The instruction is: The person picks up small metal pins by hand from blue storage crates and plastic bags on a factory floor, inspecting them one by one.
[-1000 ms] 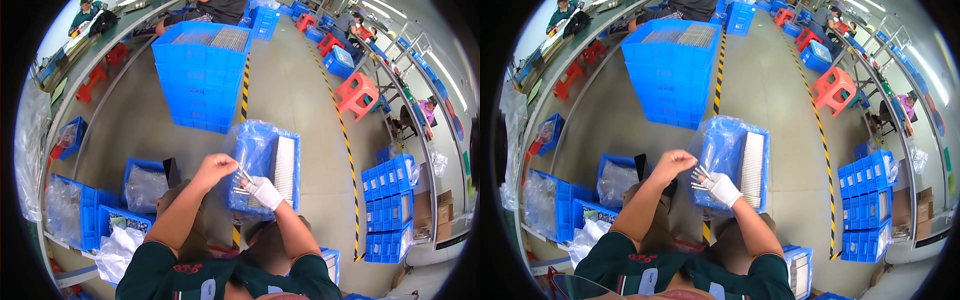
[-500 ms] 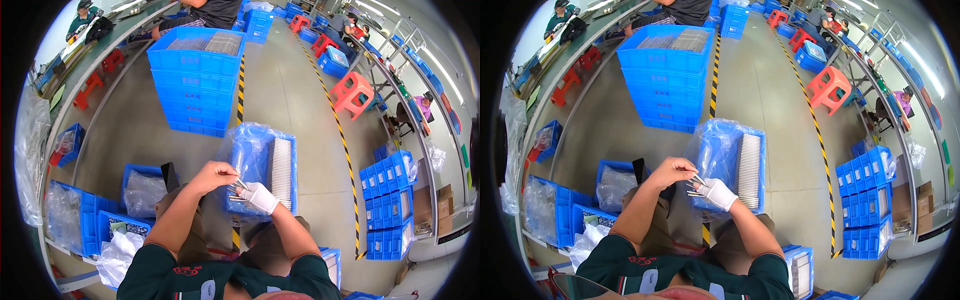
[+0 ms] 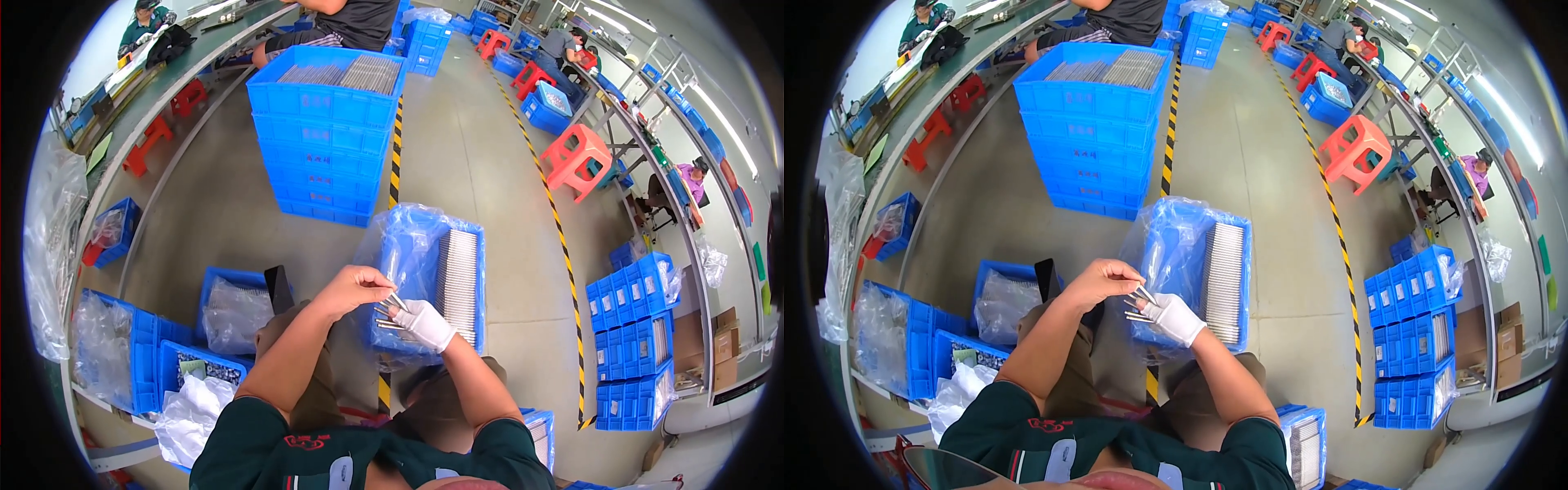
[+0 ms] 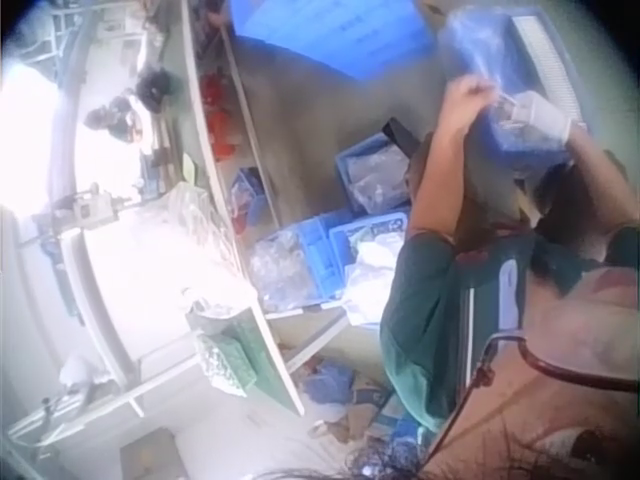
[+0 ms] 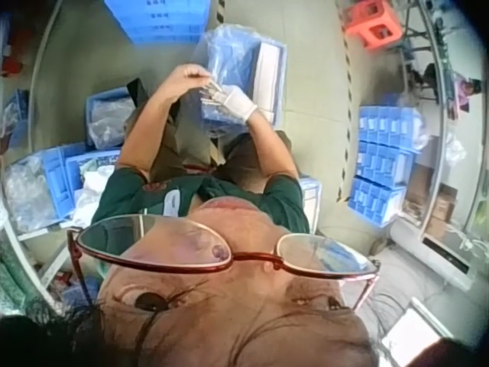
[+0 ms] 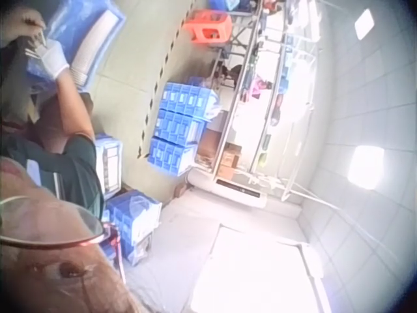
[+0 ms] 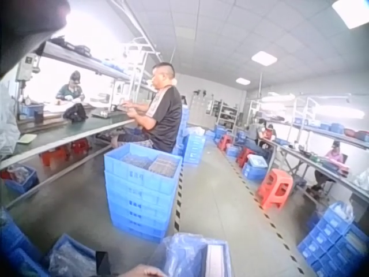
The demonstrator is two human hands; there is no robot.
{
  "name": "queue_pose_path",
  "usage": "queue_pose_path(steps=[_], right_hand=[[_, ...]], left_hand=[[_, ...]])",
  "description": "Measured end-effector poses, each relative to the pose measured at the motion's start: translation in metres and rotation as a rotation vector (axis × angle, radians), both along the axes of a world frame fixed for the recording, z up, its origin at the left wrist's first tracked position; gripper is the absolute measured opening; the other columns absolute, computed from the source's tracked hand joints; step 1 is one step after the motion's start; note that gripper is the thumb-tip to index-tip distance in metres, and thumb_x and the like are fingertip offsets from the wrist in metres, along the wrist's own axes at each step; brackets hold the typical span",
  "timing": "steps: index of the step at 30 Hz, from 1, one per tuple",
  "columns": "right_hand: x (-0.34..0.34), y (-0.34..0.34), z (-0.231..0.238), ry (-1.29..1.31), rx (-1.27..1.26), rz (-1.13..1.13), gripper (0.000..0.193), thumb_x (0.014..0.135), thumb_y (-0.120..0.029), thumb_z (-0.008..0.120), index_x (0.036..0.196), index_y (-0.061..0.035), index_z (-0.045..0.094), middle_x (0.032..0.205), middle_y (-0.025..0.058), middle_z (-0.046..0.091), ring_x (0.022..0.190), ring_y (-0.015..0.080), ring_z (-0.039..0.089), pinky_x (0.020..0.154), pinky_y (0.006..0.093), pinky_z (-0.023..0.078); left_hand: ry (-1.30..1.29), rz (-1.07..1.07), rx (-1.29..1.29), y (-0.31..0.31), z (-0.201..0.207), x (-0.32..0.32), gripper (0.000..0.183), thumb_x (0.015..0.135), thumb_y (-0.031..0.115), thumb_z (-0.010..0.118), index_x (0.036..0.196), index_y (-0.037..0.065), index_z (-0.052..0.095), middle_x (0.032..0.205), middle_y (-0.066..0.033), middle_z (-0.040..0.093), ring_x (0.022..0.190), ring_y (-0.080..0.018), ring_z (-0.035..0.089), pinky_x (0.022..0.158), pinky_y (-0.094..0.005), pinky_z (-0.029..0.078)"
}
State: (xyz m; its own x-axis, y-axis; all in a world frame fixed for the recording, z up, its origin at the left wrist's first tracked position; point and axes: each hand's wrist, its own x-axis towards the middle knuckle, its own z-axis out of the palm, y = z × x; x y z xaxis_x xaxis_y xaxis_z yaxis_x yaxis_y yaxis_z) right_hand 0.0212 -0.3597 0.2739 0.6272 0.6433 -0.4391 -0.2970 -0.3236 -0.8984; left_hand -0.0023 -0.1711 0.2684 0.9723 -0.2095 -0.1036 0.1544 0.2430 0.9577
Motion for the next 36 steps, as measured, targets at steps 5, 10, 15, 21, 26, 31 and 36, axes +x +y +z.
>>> queue_pose_path(steps=[5,10,15,21,26,31,36], right_hand=[[0.003,-0.003,-0.014,-0.161,-0.080,0.019,0.030,0.085,-0.031,0.054,0.082,-0.0021,0.059,0.056,-0.0004,0.047,0.049,0.0097,0.041,0.046,0.0256,0.034],[0.002,-0.004,-0.015,-0.673,-0.261,0.071,0.032,0.084,-0.034,0.051,0.083,-0.0029,0.058,0.062,0.0191,0.054,0.059,0.0342,0.055,0.054,0.0387,0.042],[-0.006,0.001,-0.002,-0.708,-0.240,0.033,0.030,0.084,-0.032,0.051,0.083,-0.0033,0.058,0.063,0.0193,0.054,0.060,0.0342,0.055,0.055,0.0381,0.043],[0.005,-0.004,-0.015,-0.413,-0.137,-0.014,0.025,0.086,-0.027,0.053,0.080,-0.0032,0.055,0.060,-0.0031,0.045,0.055,0.0062,0.039,0.050,0.0231,0.035],[0.007,-0.003,-0.006,-0.243,-0.101,-0.024,0.025,0.086,-0.027,0.055,0.076,-0.0036,0.054,0.060,-0.0033,0.045,0.054,0.0063,0.040,0.049,0.0232,0.035],[0.009,-0.004,-0.005,-0.108,-0.044,-0.009,0.025,0.085,-0.029,0.056,0.078,-0.0052,0.055,0.061,-0.0041,0.045,0.054,0.0055,0.040,0.048,0.0212,0.035],[0.020,-0.014,-0.011,0.398,0.547,-0.151,0.034,0.082,-0.041,0.055,0.084,-0.0069,0.053,0.056,-0.0039,0.039,0.045,0.0068,0.034,0.043,0.0205,0.026]], left_hand=[[0.037,0.031,-0.029,-0.004,-0.003,0.003,0.013,0.080,0.012,0.060,0.087,0.000,0.063,0.085,-0.0044,0.062,0.078,-0.0090,0.056,0.072,-0.0228,0.043],[0.278,-0.053,-0.298,-0.007,-0.013,0.007,0.008,0.077,0.014,0.062,0.084,0.009,0.060,0.083,-0.0005,0.060,0.075,-0.0100,0.054,0.065,-0.0237,0.041],[0.326,-0.123,-0.430,-0.008,-0.015,0.005,0.008,0.077,0.013,0.062,0.084,0.010,0.058,0.085,-0.0005,0.059,0.078,-0.0108,0.054,0.069,-0.0261,0.042],[0.036,0.062,-0.081,-0.016,-0.008,0.003,0.010,0.080,0.012,0.060,0.088,0.005,0.060,0.084,-0.0021,0.060,0.077,-0.0097,0.055,0.070,-0.0242,0.044],[-0.173,0.153,0.233,-0.020,-0.010,0.003,0.013,0.081,0.012,0.060,0.088,0.001,0.061,0.081,-0.0013,0.061,0.075,-0.0073,0.054,0.067,-0.0225,0.044],[-0.434,0.280,0.604,-0.013,-0.008,0.005,0.013,0.081,0.010,0.059,0.086,-0.001,0.061,0.078,-0.0018,0.061,0.073,-0.0059,0.053,0.066,-0.0222,0.044],[-0.040,0.486,-0.175,-0.020,-0.020,0.021,0.017,0.085,0.020,0.055,0.085,0.003,0.058,0.077,-0.0034,0.059,0.071,-0.0116,0.055,0.064,-0.0240,0.044]])
